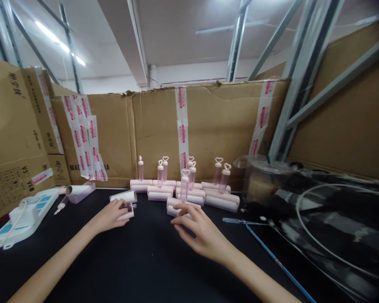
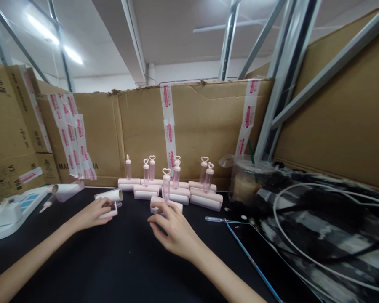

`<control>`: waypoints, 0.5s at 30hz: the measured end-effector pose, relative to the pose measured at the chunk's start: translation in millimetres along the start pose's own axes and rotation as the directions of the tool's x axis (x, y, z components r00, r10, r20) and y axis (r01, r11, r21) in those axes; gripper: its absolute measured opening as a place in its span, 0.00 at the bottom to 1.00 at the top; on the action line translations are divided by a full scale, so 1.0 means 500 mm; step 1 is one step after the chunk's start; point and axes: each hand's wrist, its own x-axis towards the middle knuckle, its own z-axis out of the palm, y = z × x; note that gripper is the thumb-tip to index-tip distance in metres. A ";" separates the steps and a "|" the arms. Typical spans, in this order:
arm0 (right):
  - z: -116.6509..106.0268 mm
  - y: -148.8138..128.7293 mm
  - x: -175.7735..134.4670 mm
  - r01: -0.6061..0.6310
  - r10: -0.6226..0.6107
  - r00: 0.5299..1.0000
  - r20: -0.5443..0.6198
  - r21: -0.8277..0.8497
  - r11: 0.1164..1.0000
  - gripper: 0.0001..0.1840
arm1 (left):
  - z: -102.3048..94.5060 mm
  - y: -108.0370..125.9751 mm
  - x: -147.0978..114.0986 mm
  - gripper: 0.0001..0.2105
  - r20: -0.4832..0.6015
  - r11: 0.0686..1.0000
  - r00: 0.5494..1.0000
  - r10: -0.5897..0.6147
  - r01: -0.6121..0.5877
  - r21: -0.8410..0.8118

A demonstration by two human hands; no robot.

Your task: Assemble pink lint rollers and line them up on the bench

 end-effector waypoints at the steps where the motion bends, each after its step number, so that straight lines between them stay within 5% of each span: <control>1: 0.003 -0.001 0.002 0.000 0.000 1.000 0.023 0.010 1.000 0.09 | -0.002 0.014 0.000 0.09 -0.007 0.999 0.999 0.044 -0.044 -0.005; 5: 0.021 0.000 0.018 -0.028 0.026 0.994 0.111 0.018 0.999 0.12 | 0.000 0.084 0.014 0.07 -0.038 0.978 0.977 0.208 -0.209 -0.027; 10: 0.040 0.012 0.051 0.038 -0.038 0.955 0.295 0.005 0.999 0.31 | 0.010 0.175 0.020 0.07 -0.032 0.938 0.937 0.347 -0.347 0.015; 15: 0.043 0.022 0.076 0.082 -0.127 0.888 0.442 0.120 0.989 0.32 | 0.009 0.197 -0.005 0.06 -0.025 0.935 0.935 0.353 -0.352 0.038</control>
